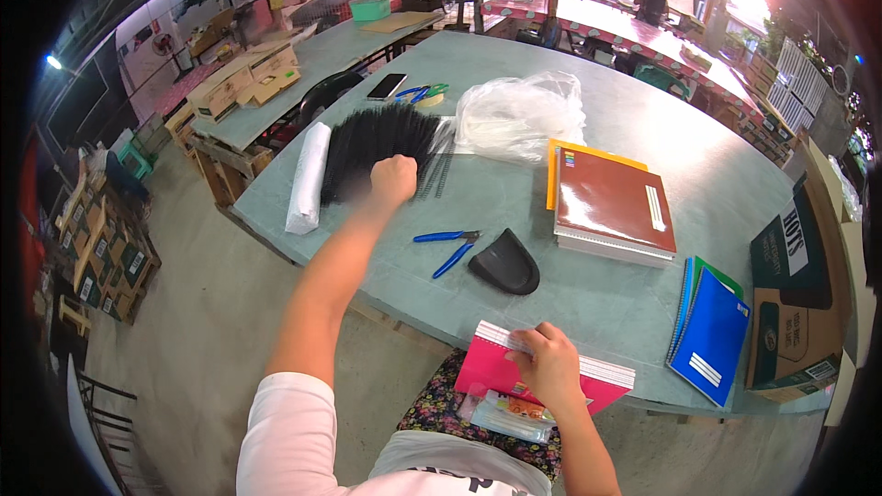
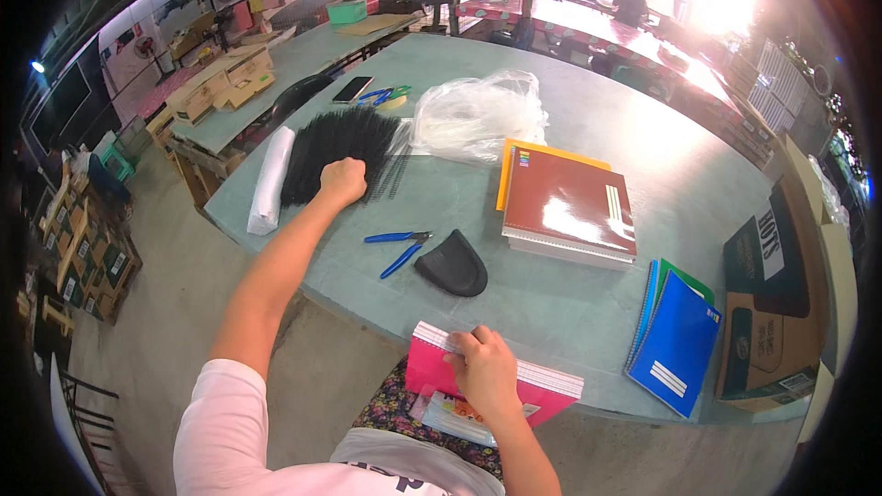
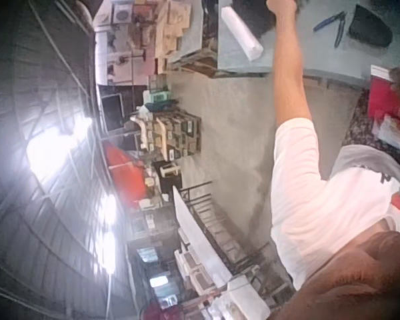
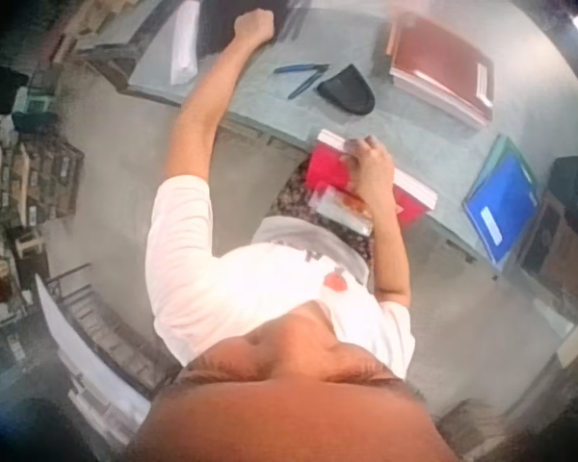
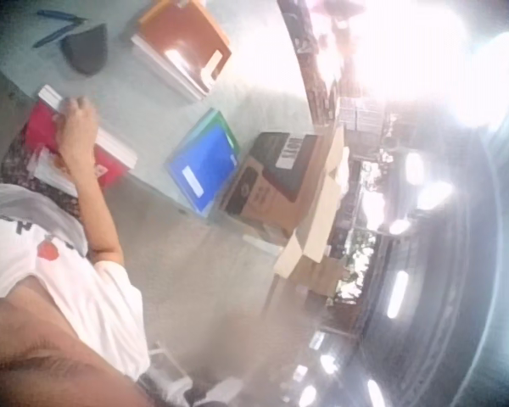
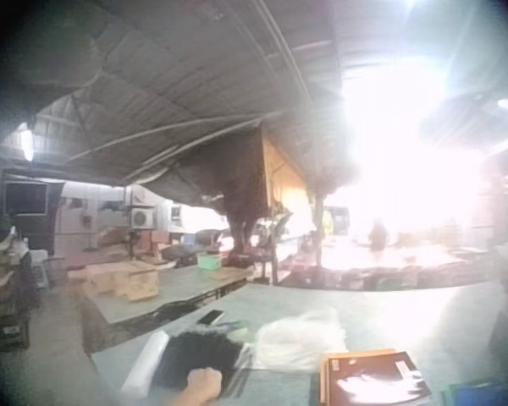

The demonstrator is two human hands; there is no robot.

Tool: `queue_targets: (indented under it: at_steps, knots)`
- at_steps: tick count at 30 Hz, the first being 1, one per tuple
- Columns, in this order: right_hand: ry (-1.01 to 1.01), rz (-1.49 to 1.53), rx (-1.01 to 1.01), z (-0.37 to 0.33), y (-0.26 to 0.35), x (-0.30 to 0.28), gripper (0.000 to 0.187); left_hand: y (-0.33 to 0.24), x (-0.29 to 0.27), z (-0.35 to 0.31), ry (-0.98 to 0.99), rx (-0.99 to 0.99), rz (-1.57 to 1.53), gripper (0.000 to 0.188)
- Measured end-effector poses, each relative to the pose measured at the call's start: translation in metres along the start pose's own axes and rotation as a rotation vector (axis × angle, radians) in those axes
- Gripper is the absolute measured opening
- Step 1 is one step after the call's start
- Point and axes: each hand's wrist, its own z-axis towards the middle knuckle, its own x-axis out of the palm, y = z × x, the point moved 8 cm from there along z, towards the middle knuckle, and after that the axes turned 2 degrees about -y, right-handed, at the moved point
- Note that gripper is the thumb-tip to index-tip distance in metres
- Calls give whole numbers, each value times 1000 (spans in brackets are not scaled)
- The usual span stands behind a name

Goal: The person assembles notebooks by threading spiral binding through the holes of a stack of covers and pages, then trims the excess wire using a hand tool.

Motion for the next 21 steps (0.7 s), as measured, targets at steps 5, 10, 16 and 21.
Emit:
queue_targets:
  at_steps: [5,10,16,21]
  knots:
    - [-77,20,-135,-7,10,-4,22,18,9,-17,-27,-201,-327,11]
    - [-123,-9,-240,-24,17,-3,17,-25,23,-16,-15,-62,-576,13]
    - [-264,-69,-222,-22,14,-3,19,-59,54,-17,26,-189,-352,25]
    - [-302,-156,-254,-34,16,7,29,-38,74,-11,156,-201,-234,26]
